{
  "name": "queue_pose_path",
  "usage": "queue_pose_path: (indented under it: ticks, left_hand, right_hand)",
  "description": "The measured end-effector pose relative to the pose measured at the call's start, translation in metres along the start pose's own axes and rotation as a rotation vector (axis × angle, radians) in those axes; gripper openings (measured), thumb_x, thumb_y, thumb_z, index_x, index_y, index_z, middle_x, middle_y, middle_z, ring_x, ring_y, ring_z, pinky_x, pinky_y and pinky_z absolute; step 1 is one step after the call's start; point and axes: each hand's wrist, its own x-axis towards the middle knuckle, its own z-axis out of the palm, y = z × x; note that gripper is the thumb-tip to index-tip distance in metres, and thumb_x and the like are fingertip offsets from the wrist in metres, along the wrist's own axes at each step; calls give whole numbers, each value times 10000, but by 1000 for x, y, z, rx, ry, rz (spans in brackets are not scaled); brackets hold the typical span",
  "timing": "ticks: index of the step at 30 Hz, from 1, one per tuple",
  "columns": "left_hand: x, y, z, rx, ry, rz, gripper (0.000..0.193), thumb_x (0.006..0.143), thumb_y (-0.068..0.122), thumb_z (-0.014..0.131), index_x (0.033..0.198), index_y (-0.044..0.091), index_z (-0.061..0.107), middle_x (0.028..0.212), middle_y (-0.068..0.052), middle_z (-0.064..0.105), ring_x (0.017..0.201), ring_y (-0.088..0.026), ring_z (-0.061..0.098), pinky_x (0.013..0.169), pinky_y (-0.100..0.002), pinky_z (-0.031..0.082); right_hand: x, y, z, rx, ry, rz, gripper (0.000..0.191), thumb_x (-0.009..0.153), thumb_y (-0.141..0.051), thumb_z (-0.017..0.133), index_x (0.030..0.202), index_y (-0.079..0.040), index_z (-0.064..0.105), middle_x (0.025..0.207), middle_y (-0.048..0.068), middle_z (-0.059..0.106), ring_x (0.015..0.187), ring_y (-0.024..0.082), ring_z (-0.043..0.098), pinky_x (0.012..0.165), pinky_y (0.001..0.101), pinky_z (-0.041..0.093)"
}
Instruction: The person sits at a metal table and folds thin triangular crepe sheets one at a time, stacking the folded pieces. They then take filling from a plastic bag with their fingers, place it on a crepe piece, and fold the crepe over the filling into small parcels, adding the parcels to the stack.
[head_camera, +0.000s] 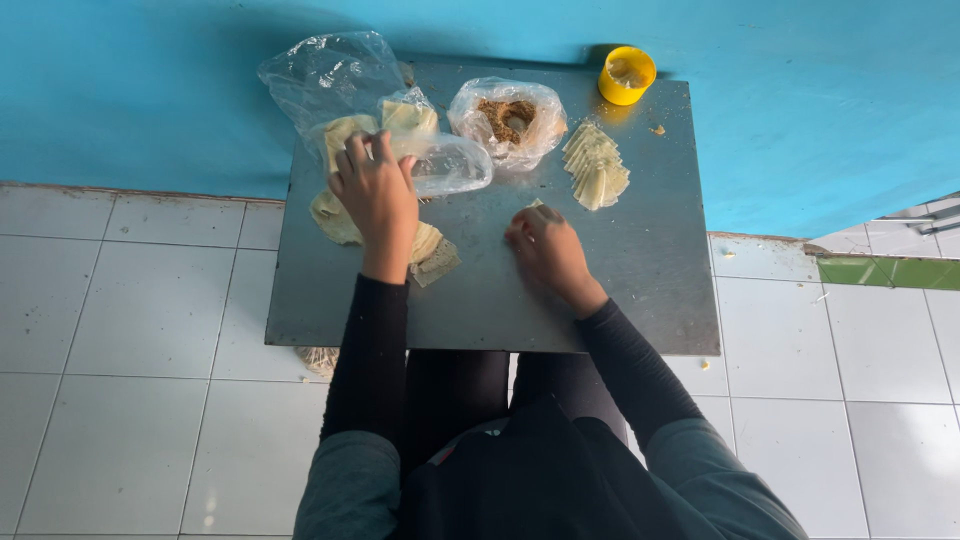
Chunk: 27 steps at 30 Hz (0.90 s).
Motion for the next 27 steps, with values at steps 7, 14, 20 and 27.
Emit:
queue_pose_path:
  ticks: [7, 14, 20, 27]
  left_hand:
    - [-77, 65, 3, -415, -371, 71, 162, 1024, 256, 696, 1050, 115, 623, 1039, -85, 626, 965, -276, 620, 836, -445, 484]
    - [-99, 94, 33, -372, -391, 46, 293, 837, 249, 775, 960, 38, 615, 944, -139, 606, 898, -340, 627, 758, -472, 475]
    - [-97, 92, 44, -734, -374, 11, 191, 894, 167, 752, 943, 50, 609, 837, -111, 664, 806, -326, 671, 726, -461, 513]
    - [-90, 97, 38, -896, -439, -121, 280, 876, 175, 791, 1001, 8, 604, 833, -123, 694, 746, -288, 713, 651, -395, 558]
  right_hand:
    - [41, 39, -28, 125, 279, 191, 220, 958, -108, 761, 1162, -52, 700, 913, 72, 687, 811, 159, 645, 754, 313, 539]
    - [76, 31, -20, 59, 62, 58, 595, 770, -114, 861, 1323, -63, 649, 934, 88, 632, 746, 177, 599, 699, 327, 517]
    - [90, 36, -3, 142, 231, 39, 237, 961, -43, 732, 1196, -55, 757, 912, 106, 626, 730, 202, 595, 696, 335, 499]
    - [111, 60, 8, 163, 485, 100, 126, 1025, -60, 634, 1074, 3, 732, 874, 99, 678, 721, 150, 619, 677, 292, 502]
